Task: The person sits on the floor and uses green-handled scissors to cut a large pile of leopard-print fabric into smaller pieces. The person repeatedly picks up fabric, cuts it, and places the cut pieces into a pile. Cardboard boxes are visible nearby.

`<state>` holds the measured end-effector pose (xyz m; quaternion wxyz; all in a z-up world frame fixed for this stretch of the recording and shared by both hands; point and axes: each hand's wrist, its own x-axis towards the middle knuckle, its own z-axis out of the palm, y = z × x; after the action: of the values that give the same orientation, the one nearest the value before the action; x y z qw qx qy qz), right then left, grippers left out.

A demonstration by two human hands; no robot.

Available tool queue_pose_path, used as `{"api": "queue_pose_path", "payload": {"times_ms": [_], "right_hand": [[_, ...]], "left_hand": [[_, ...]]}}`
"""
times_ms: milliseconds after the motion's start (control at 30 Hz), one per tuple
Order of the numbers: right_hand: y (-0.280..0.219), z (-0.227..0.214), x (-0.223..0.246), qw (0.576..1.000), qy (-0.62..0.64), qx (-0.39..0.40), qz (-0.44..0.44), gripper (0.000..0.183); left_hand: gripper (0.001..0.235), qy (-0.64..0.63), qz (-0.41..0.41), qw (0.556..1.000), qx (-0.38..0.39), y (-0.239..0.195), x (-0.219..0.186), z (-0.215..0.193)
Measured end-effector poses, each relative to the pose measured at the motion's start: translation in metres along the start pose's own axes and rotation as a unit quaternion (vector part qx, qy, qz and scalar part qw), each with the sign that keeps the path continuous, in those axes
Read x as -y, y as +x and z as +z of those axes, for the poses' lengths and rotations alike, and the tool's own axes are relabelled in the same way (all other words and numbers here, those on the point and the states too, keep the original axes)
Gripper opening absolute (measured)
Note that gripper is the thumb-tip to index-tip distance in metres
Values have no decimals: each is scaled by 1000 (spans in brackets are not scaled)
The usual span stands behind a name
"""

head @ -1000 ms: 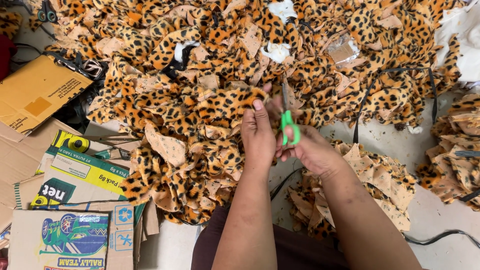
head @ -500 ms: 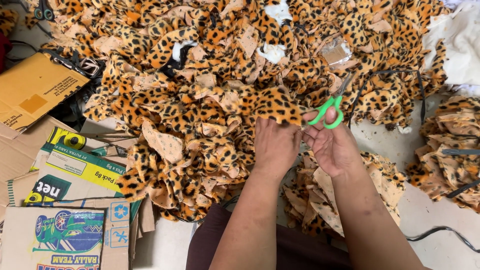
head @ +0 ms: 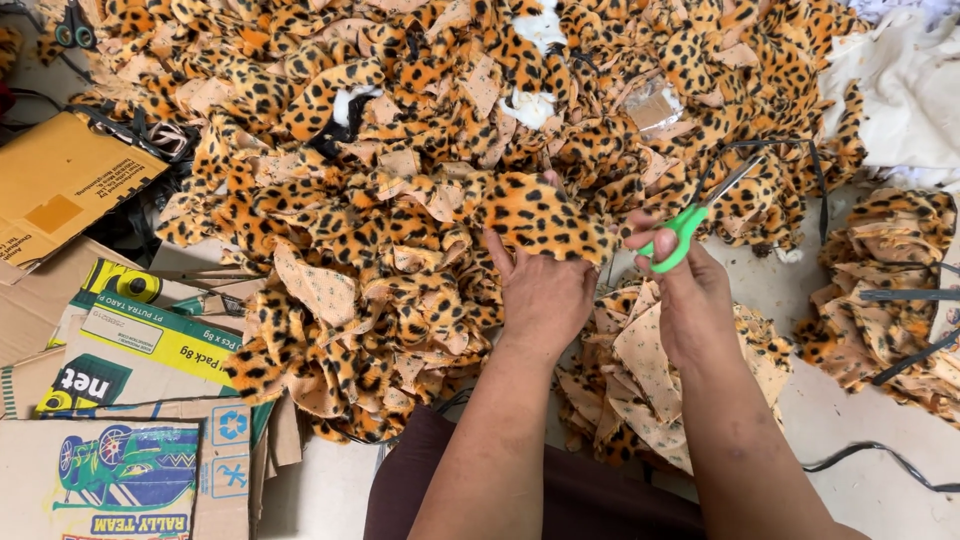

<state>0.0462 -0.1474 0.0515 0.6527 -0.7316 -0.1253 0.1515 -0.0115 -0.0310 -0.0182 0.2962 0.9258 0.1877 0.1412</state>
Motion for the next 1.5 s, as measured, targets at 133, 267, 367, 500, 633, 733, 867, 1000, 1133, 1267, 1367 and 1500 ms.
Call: {"api": "queue_pose_path", "payload": {"times_ms": [133,267,367,500,633,733,867,1000,1133,1267,1367,1500], "right_hand": [[-6,-4,7,995,-58,80,-6,60],[1,-16,1,998,-10,66,16,49],[-6,-19,16,997,70,28,24,42],[-16,-49,27,983,179,-24,16,38],[-43,-98,48,988,156,14,19,36],[-73,-121,66,976,213,39,6,43],[-111,-148,68,974,214,67,4,36],[-123,-157,64,955,292,34,28,28],[-120,-153,48,964,241,-26,111,59],[-128,-174,9,955,201,-113,186,62],[-140,-181,-2,960,162,-106,202,65],[-142,-185,-8,970,85,-60,218,72]], "left_hand": [[23,-15,11,1000,19,-3,-29,-48],[27,-34,59,993,93,-4,-32,-68],[45,-95,33,984,150,-3,-22,-51],[32,-147,-35,972,182,-4,-17,-48],[19,-116,-112,965,206,-4,-33,-53],[80,-186,27,971,146,-22,-52,-48],[52,-274,97,946,144,-59,-90,-43],[38,-358,-18,893,271,-78,-112,-44],[45,-488,-180,794,313,-97,-104,-3],[66,-474,-254,770,343,-106,-87,27],[64,-453,-249,782,348,-107,-80,41],[57,-447,-216,796,347,-114,-61,88]]}}
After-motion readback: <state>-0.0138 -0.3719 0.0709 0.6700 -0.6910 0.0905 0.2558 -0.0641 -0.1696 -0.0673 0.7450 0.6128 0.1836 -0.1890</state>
